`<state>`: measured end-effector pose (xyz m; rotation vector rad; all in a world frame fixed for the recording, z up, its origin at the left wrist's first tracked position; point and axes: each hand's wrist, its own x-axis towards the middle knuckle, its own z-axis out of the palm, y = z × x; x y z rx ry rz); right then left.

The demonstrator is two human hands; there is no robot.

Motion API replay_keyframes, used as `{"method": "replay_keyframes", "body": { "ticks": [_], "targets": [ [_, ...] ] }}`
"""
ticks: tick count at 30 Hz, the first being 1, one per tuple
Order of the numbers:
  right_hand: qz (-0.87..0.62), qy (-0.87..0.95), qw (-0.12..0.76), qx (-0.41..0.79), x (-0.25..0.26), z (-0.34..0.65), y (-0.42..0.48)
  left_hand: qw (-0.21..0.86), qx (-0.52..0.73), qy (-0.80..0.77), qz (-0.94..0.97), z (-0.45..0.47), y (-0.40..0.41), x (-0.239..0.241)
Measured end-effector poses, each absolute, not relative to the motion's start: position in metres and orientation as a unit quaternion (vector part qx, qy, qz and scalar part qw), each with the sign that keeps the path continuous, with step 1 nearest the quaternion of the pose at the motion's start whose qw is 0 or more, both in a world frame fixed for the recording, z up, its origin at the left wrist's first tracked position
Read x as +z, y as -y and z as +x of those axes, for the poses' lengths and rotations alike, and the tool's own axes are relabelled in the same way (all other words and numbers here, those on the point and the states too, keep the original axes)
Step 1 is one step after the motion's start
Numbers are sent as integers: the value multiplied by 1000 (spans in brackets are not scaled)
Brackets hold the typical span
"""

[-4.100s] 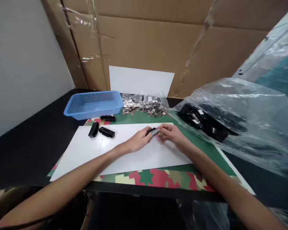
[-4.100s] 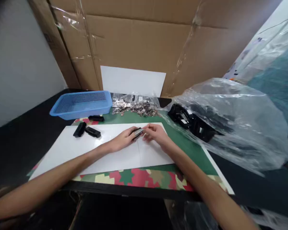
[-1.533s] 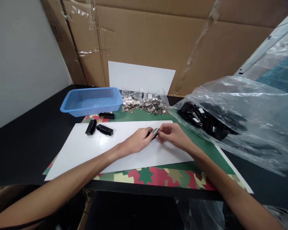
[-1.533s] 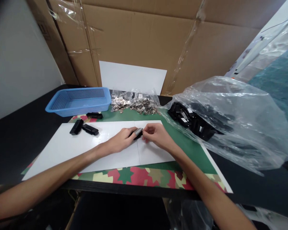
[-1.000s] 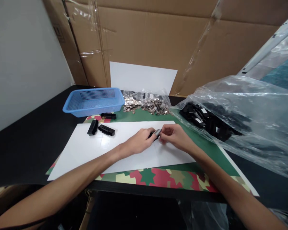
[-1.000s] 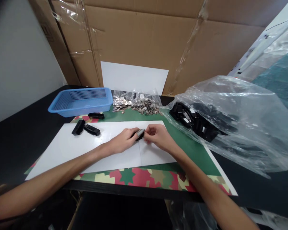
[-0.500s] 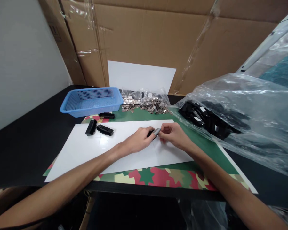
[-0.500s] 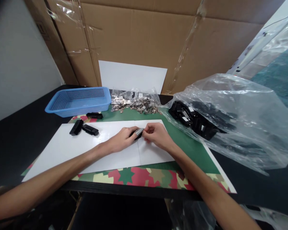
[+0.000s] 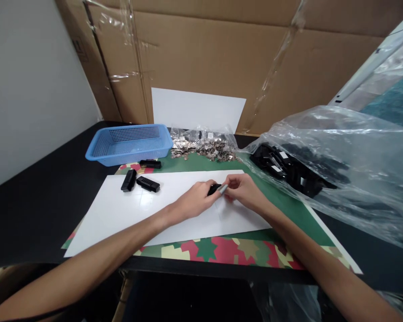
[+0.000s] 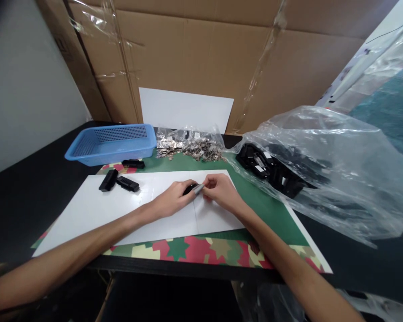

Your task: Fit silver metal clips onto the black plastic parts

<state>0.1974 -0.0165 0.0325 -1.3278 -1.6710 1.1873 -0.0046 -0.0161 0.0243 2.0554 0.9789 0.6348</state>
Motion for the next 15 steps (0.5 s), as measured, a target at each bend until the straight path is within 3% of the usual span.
{"method": "replay_keyframes", "body": {
  "ticks": [15],
  "targets": [
    [-452, 676, 362, 455, 31, 199, 16, 524, 310, -409, 679, -2, 7, 18]
  ]
}}
